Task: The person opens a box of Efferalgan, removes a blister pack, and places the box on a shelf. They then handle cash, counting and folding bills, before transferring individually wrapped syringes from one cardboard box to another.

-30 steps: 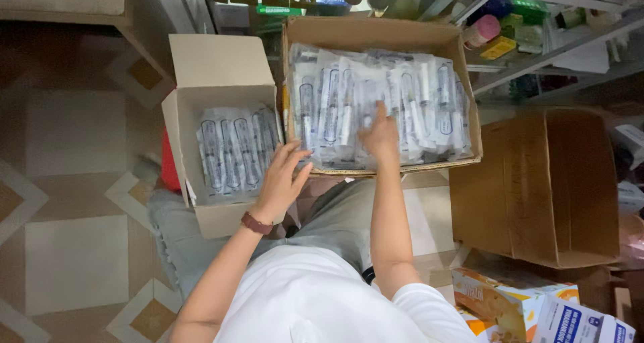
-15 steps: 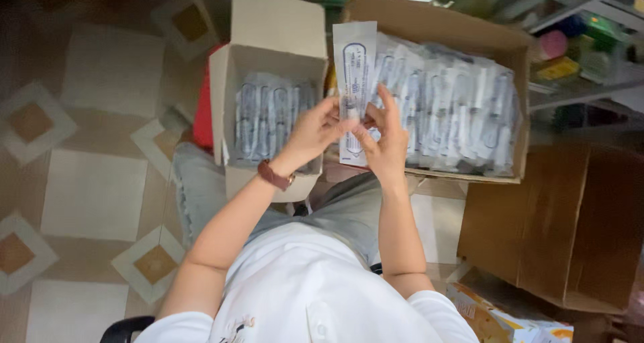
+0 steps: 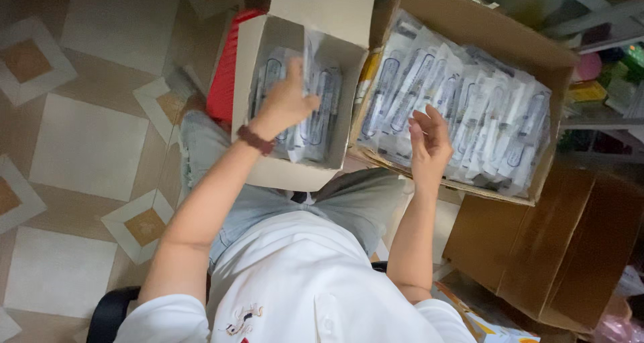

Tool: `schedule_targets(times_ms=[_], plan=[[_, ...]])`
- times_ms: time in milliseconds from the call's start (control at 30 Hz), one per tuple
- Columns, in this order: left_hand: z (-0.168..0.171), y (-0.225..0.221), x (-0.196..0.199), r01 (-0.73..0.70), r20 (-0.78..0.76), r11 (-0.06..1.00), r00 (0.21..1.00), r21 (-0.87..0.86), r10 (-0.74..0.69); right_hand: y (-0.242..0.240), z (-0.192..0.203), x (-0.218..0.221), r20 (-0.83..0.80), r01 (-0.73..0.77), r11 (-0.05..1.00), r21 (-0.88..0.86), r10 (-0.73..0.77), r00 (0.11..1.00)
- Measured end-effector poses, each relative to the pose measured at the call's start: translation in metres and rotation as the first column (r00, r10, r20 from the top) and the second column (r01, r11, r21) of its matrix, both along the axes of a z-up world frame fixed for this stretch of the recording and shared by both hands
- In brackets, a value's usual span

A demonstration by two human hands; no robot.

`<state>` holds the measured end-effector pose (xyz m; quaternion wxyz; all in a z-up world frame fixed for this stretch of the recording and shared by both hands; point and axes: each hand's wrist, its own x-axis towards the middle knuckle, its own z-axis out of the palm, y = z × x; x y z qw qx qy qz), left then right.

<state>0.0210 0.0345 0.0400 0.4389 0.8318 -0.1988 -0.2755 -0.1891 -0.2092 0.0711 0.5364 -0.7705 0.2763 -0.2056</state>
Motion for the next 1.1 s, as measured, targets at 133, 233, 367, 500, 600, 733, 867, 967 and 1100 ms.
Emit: schedule_targets(times_ms=[133, 233, 367, 500, 600, 733, 867, 967, 1100], plan=[[-0.033, -0.031, -0.017, 0.124, -0.047, 0.968, 0.992, 0.218, -0.116, 0.001, -0.006, -0.001, -0.021, 0.015, 0.998, 0.06, -0.014, 1.0], [-0.058, -0.046, -0.025, 0.178, -0.102, 0.949, 0.982, 0.261, -0.156, 0.001, -0.004, -0.001, -0.029, 0.008, 0.998, 0.065, -0.006, 1.0], [-0.111, -0.065, -0.036, 0.159, 0.064, 0.932, 0.98, 0.325, -0.19, 0.0, -0.004, -0.001, -0.023, -0.003, 0.996, 0.086, 0.005, 1.0], [-0.162, -0.075, -0.029, 0.356, 0.003, 0.913, 0.931, 0.199, -0.364, -0.001, -0.006, -0.002, -0.04, -0.008, 0.999, 0.04, 0.01, 0.999], [-0.159, -0.066, -0.022, 0.426, -0.272, 0.898, 0.881, 0.106, -0.386, -0.001, -0.005, -0.001, -0.045, -0.008, 0.999, 0.054, 0.01, 0.999], [-0.16, -0.051, -0.03, 0.397, -0.398, 0.917, 0.836, -0.04, -0.379, 0.0, -0.004, -0.001, -0.054, 0.001, 0.998, 0.061, 0.002, 0.999], [-0.186, -0.048, -0.036, 0.299, -0.326, 0.922, 0.87, -0.245, -0.369, 0.001, -0.004, 0.0, -0.056, -0.003, 0.998, 0.063, 0.007, 0.998], [-0.159, -0.05, -0.035, 0.273, 0.088, 0.945, 0.961, -0.177, -0.261, 0.003, 0.001, 0.0, -0.075, -0.002, 0.998, 0.068, 0.007, 0.997], [-0.105, -0.052, -0.032, 0.369, -0.239, 0.901, 0.918, 0.227, -0.315, 0.005, 0.003, 0.001, -0.086, 0.006, 0.997, 0.083, 0.001, 0.996]])
